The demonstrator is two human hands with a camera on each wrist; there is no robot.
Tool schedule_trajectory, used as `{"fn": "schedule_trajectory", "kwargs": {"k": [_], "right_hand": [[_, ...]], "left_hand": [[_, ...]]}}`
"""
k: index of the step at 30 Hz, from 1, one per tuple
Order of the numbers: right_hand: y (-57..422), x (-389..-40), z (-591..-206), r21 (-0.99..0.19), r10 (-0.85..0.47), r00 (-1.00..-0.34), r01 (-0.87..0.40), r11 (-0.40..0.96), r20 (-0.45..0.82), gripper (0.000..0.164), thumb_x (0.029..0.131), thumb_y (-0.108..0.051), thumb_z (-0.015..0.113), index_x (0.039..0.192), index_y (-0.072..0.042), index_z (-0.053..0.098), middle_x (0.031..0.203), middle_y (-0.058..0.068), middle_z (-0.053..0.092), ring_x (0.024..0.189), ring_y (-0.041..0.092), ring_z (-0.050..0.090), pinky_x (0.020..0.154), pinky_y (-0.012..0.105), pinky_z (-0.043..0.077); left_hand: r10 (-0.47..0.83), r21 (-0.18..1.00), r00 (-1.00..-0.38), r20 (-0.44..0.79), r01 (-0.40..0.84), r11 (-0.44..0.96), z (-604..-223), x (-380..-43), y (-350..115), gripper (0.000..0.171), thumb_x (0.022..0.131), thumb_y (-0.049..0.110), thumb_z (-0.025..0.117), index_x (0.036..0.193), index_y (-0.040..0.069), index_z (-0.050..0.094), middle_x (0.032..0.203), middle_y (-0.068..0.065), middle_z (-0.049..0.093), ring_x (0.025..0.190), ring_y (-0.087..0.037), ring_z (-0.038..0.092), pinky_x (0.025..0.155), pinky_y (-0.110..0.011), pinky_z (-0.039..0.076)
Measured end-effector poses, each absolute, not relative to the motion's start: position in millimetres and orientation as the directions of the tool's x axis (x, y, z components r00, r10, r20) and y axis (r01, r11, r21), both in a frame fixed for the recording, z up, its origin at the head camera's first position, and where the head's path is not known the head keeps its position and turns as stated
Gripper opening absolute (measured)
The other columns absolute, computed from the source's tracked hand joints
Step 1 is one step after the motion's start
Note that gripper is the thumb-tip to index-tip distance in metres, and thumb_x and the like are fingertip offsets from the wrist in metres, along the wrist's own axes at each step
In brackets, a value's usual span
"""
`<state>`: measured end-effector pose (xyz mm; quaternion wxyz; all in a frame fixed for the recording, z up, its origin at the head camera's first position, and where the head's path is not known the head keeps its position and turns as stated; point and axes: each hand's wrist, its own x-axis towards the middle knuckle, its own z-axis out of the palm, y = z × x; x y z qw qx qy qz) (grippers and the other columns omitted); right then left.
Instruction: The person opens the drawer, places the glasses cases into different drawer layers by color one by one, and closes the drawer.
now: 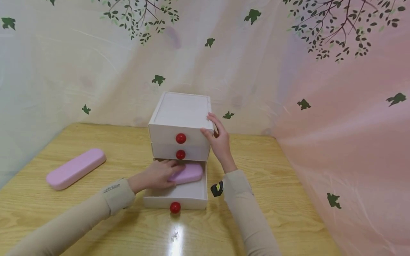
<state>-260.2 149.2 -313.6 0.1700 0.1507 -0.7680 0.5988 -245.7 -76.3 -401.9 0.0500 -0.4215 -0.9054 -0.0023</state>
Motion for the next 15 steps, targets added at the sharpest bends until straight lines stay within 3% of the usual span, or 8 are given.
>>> {"fn": "schedule_trajectory", "kwargs": {"k": [15], "right_hand": [[149.6, -260.1, -314.0, -0.874, -0.03, -0.898, -0.434, 0.22, 0.439, 0.049, 0.094, -0.006, 0.06, 0.141, 0.0, 0.045, 0.155, 0.01, 0.037, 0.146, 0.024, 0.029, 0.114, 0.046, 0.034]], "left_hand": [[0.683, -0.07, -0.728, 0.055, 0.68, 0.73, -403.5, -241.7, -68.6, 0.05, 0.096, 0.035, 0.056, 0.14, 0.012, 0.047, 0.131, -0.016, 0.054, 0.119, -0.03, 0.056, 0.09, -0.045, 0.054]]}}
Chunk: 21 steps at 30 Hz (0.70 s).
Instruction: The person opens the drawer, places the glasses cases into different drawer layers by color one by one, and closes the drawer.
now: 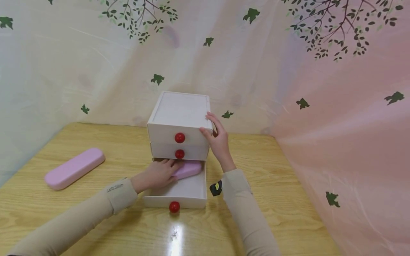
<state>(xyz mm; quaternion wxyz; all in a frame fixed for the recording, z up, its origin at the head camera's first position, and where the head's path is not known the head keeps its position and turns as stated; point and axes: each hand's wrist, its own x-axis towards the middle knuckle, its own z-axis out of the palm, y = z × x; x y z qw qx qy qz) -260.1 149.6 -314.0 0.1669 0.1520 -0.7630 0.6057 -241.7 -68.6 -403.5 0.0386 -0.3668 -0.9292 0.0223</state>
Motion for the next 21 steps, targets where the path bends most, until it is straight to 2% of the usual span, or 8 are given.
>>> {"fn": "schedule_trajectory", "kwargs": {"k": [6, 12, 16, 21], "right_hand": [[149.8, -260.7, -314.8, -0.873, -0.029, -0.898, -0.433, 0.223, 0.438, 0.049, 0.095, -0.006, 0.059, 0.141, 0.0, 0.045, 0.155, 0.01, 0.037, 0.146, 0.024, 0.03, 0.114, 0.045, 0.034], [149.4, -260.0, -313.4, -0.873, -0.031, -0.901, -0.428, 0.235, 0.434, 0.05, 0.095, -0.008, 0.059, 0.142, -0.002, 0.044, 0.155, 0.009, 0.036, 0.146, 0.024, 0.029, 0.114, 0.045, 0.034], [149.2, -259.6, -312.8, -0.872, -0.031, -0.9, -0.429, 0.236, 0.435, 0.05, 0.095, -0.007, 0.059, 0.142, -0.001, 0.044, 0.155, 0.01, 0.036, 0.147, 0.025, 0.029, 0.115, 0.045, 0.034], [149.3, -259.6, -313.6, -0.873, -0.032, -0.902, -0.424, 0.242, 0.43, 0.05, 0.095, -0.008, 0.059, 0.142, -0.002, 0.045, 0.156, 0.009, 0.035, 0.147, 0.024, 0.029, 0.115, 0.044, 0.034]], "left_hand": [[0.648, -0.062, -0.76, 0.051, 0.645, 0.762, -407.6, -243.5, -65.0, 0.048, 0.099, 0.035, 0.052, 0.141, 0.013, 0.045, 0.134, -0.016, 0.054, 0.12, -0.03, 0.054, 0.097, -0.046, 0.05], [0.624, -0.096, -0.781, 0.024, 0.619, 0.779, -408.1, -245.4, -63.9, 0.048, 0.099, 0.037, 0.052, 0.14, 0.013, 0.047, 0.128, -0.014, 0.058, 0.111, -0.029, 0.057, 0.092, -0.043, 0.051], [0.624, -0.106, -0.781, 0.019, 0.619, 0.778, -407.1, -248.0, -64.5, 0.049, 0.097, 0.038, 0.055, 0.138, 0.012, 0.049, 0.131, -0.014, 0.057, 0.115, -0.03, 0.056, 0.096, -0.045, 0.049], [0.635, -0.055, -0.773, 0.015, 0.633, 0.772, -406.0, -250.5, -67.5, 0.05, 0.097, 0.039, 0.056, 0.136, 0.01, 0.05, 0.133, -0.016, 0.055, 0.122, -0.033, 0.053, 0.103, -0.05, 0.045]]}}
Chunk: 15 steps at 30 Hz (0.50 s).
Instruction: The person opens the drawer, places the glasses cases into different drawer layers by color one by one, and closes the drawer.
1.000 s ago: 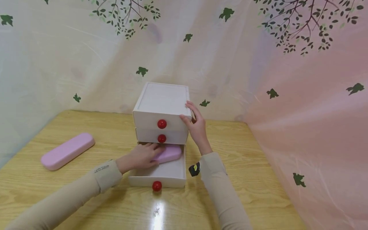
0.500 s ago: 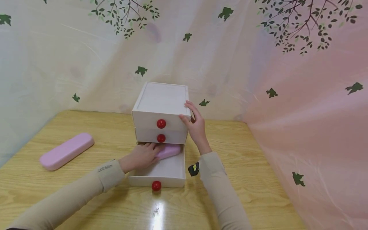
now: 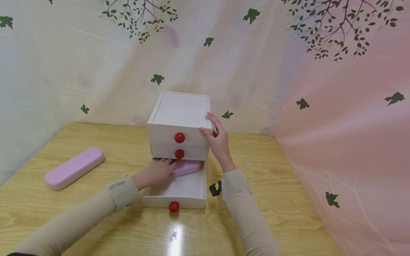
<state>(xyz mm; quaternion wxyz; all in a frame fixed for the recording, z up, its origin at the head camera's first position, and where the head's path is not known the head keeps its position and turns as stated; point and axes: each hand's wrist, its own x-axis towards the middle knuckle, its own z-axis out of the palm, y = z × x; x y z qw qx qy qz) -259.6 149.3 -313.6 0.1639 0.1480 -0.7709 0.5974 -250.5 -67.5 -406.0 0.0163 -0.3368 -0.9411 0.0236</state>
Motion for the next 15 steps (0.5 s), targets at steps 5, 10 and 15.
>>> {"fn": "schedule_trajectory", "kwargs": {"k": [5, 10, 15], "right_hand": [[148, -259, -314, -0.872, -0.037, -0.902, -0.425, 0.245, 0.429, 0.05, 0.095, -0.008, 0.059, 0.143, -0.002, 0.044, 0.156, 0.009, 0.036, 0.147, 0.025, 0.029, 0.114, 0.044, 0.034], [148, -260, -314, -0.871, -0.034, -0.902, -0.425, 0.247, 0.43, 0.05, 0.095, -0.008, 0.059, 0.143, -0.002, 0.044, 0.155, 0.009, 0.036, 0.147, 0.024, 0.028, 0.115, 0.044, 0.033], [148, -259, -314, -0.868, -0.029, -0.902, -0.423, 0.26, 0.431, 0.05, 0.096, -0.009, 0.059, 0.143, -0.002, 0.044, 0.156, 0.009, 0.036, 0.147, 0.025, 0.028, 0.115, 0.044, 0.033]], "left_hand": [[0.64, 0.006, -0.768, -0.016, 0.64, 0.768, -402, -248, -75, 0.055, 0.096, 0.042, 0.057, 0.138, 0.009, 0.049, 0.14, -0.018, 0.05, 0.132, -0.035, 0.047, 0.109, -0.054, 0.038], [0.671, 0.051, -0.741, -0.011, 0.67, 0.741, -394, -242, -81, 0.055, 0.093, 0.036, 0.062, 0.139, 0.009, 0.05, 0.14, -0.017, 0.05, 0.132, -0.036, 0.045, 0.11, -0.054, 0.037], [0.694, 0.075, -0.719, 0.044, 0.695, 0.715, -387, -235, -86, 0.049, 0.092, 0.029, 0.064, 0.135, 0.008, 0.054, 0.133, -0.015, 0.057, 0.123, -0.034, 0.054, 0.1, -0.05, 0.047]]}}
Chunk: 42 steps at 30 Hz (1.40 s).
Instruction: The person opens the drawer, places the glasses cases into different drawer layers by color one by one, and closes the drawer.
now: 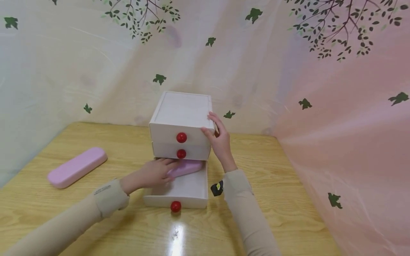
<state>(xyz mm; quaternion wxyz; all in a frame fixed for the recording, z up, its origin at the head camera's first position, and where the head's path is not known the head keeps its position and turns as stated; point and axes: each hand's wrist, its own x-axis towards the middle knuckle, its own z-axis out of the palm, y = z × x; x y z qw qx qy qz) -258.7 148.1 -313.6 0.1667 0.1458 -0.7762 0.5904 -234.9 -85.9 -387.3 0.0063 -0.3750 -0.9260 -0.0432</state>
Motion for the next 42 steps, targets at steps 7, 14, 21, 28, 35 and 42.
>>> {"fn": "schedule_trajectory", "kwargs": {"k": [7, 14, 21, 28, 35, 42], "right_hand": [[148, -259, -313, -0.867, -0.032, -0.903, -0.422, 0.266, 0.429, 0.05, 0.096, -0.009, 0.059, 0.143, -0.003, 0.044, 0.156, 0.008, 0.036, 0.147, 0.024, 0.029, 0.115, 0.041, 0.033], [148, -259, -312, -0.869, -0.036, -0.903, -0.422, 0.257, 0.428, 0.049, 0.096, -0.009, 0.058, 0.143, -0.002, 0.044, 0.155, 0.009, 0.036, 0.147, 0.024, 0.029, 0.115, 0.043, 0.034], [148, -260, -314, -0.871, -0.035, -0.902, -0.424, 0.25, 0.429, 0.05, 0.096, -0.01, 0.059, 0.143, -0.002, 0.044, 0.156, 0.007, 0.036, 0.147, 0.021, 0.028, 0.115, 0.041, 0.033], [158, -280, -333, -0.872, -0.024, -0.905, -0.415, 0.26, 0.424, 0.053, 0.096, -0.012, 0.059, 0.146, -0.013, 0.043, 0.157, 0.001, 0.034, 0.147, 0.021, 0.027, 0.115, 0.043, 0.034], [158, -280, -337, -0.867, -0.017, -0.903, -0.418, 0.272, 0.43, 0.054, 0.096, -0.02, 0.06, 0.147, -0.019, 0.042, 0.157, -0.003, 0.033, 0.147, 0.017, 0.028, 0.114, 0.043, 0.035], [157, -279, -338, -0.862, -0.017, -0.897, -0.429, 0.269, 0.441, 0.057, 0.095, -0.03, 0.062, 0.148, -0.021, 0.041, 0.157, -0.003, 0.033, 0.147, 0.018, 0.027, 0.114, 0.044, 0.036]], "left_hand": [[0.691, 0.066, -0.711, 0.131, 0.702, 0.71, -381, -229, -95, 0.04, 0.093, 0.03, 0.062, 0.127, 0.01, 0.061, 0.117, -0.011, 0.067, 0.102, -0.03, 0.066, 0.077, -0.045, 0.057], [0.68, 0.101, -0.703, 0.208, 0.707, 0.7, -369, -221, -105, 0.036, 0.093, 0.029, 0.063, 0.123, 0.01, 0.064, 0.114, -0.009, 0.07, 0.097, -0.026, 0.068, 0.067, -0.038, 0.057], [0.65, 0.147, -0.709, 0.275, 0.699, 0.7, -365, -217, -125, 0.039, 0.088, 0.025, 0.069, 0.124, 0.01, 0.064, 0.113, -0.008, 0.07, 0.097, -0.023, 0.068, 0.066, -0.035, 0.055], [0.612, 0.133, -0.685, 0.395, 0.701, 0.7, -370, -215, -154, 0.036, 0.085, 0.023, 0.073, 0.117, 0.009, 0.067, 0.098, -0.004, 0.072, 0.079, -0.018, 0.067, 0.056, -0.026, 0.049], [0.534, 0.097, -0.751, 0.388, 0.61, 0.787, -372, -209, -189, 0.037, 0.085, 0.027, 0.073, 0.117, 0.012, 0.067, 0.095, -0.002, 0.072, 0.065, -0.012, 0.061, 0.045, -0.023, 0.039], [0.468, 0.087, -0.795, 0.386, 0.536, 0.84, -374, -205, -231, 0.036, 0.083, 0.025, 0.074, 0.115, 0.009, 0.067, 0.097, -0.005, 0.073, 0.061, -0.011, 0.059, 0.042, -0.021, 0.034]]}}
